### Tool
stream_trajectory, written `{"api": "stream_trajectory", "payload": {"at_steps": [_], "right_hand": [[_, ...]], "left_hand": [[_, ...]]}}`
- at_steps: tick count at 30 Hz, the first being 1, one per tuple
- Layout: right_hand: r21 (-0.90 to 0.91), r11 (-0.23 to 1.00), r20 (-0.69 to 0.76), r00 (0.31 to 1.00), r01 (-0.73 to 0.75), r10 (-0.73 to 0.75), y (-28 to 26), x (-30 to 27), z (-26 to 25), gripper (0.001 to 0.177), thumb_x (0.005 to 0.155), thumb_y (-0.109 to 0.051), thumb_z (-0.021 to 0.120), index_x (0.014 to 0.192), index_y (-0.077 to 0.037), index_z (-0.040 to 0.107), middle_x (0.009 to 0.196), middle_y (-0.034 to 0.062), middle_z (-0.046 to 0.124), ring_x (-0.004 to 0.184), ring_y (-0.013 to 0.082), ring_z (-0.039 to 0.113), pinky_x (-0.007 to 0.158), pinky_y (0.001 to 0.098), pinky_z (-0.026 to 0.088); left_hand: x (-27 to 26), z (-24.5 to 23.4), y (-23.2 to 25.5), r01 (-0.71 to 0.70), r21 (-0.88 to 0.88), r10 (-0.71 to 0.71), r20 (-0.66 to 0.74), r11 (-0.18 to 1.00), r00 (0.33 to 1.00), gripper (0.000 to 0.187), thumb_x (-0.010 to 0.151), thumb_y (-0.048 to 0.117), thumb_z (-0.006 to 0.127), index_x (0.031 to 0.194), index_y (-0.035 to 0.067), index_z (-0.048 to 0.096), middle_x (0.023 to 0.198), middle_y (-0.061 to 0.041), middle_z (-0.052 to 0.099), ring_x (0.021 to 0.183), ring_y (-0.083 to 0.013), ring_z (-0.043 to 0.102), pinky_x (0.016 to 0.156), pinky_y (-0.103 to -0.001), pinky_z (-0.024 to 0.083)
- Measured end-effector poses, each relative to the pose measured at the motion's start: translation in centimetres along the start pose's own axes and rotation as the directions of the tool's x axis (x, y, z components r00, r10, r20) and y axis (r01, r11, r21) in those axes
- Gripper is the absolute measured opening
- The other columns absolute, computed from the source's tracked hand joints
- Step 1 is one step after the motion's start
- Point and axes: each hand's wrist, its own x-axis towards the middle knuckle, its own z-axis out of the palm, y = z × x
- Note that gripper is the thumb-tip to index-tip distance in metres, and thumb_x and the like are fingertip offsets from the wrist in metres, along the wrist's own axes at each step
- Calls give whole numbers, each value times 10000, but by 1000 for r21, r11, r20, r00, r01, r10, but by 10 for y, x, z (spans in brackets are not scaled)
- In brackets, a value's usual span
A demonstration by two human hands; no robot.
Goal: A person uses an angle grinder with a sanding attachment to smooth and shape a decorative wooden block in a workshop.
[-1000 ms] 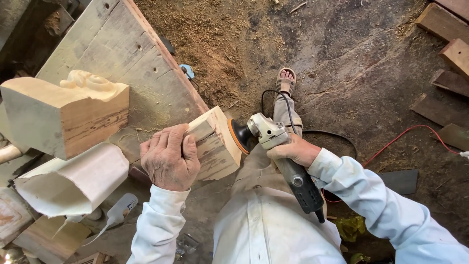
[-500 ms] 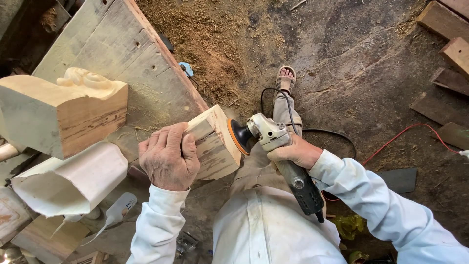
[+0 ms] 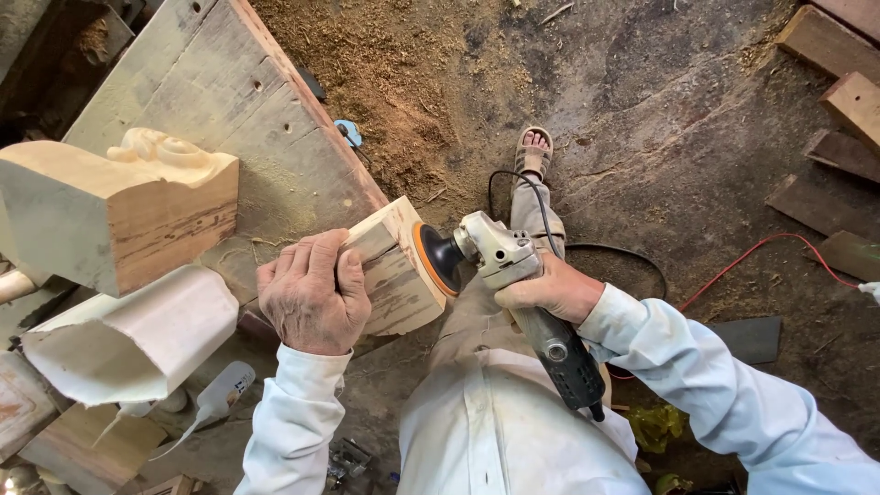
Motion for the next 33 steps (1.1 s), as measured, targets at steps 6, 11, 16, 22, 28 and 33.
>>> {"api": "stream_trajectory", "payload": {"at_steps": [6,11,16,22,28,33], "right_hand": [[-8,998,8,998,63,-63,-24,-17,19,223,685,-50,856,871,43,775,666,269,714,564,383,733,521,498,645],[-24,983,55,982,184,-182,-18,-20,15,259,690,-77,878,918,8,789,736,245,732,641,355,741,581,509,656],[-27,952,-79,949,304,-305,-43,-64,7,258,668,-58,818,902,34,761,735,246,708,690,336,731,649,495,631],[-1,949,-292,908,315,-302,-19,-101,-23,254,666,-45,766,886,57,692,656,266,670,545,411,725,555,591,624],[44,964,-278,930,261,-239,38,-94,-71,226,703,-45,724,889,72,669,626,325,684,536,463,728,573,599,626],[111,973,-323,933,203,-158,47,-96,-78,208,771,-49,700,947,57,660,666,334,677,581,451,730,600,601,618]], "left_hand": [[-1,3,-3,-16,16,17,-39,1000,999,239,1042,377,505,1095,246,697,940,33,685,914,-217,711,823,-361,500],[-5,2,-8,-8,50,10,-30,999,1000,259,1025,451,503,1107,311,705,936,84,693,913,-168,707,822,-334,482],[-1,-37,21,-131,-138,146,98,982,984,1136,658,773,749,1517,74,494,1506,-215,503,1379,-441,448,1177,-670,174],[-20,-24,12,-183,25,182,32,983,983,1201,407,199,713,1583,177,472,1284,-125,515,1141,-347,521,918,-500,356],[2,-21,-58,217,-371,73,631,903,772,1425,384,408,954,1643,203,320,1475,-196,499,1344,-464,513,1095,-519,436],[44,-36,-76,335,-398,91,748,854,658,1057,547,321,881,1526,269,486,1536,-82,553,1381,-421,519,1148,-548,422]]}}
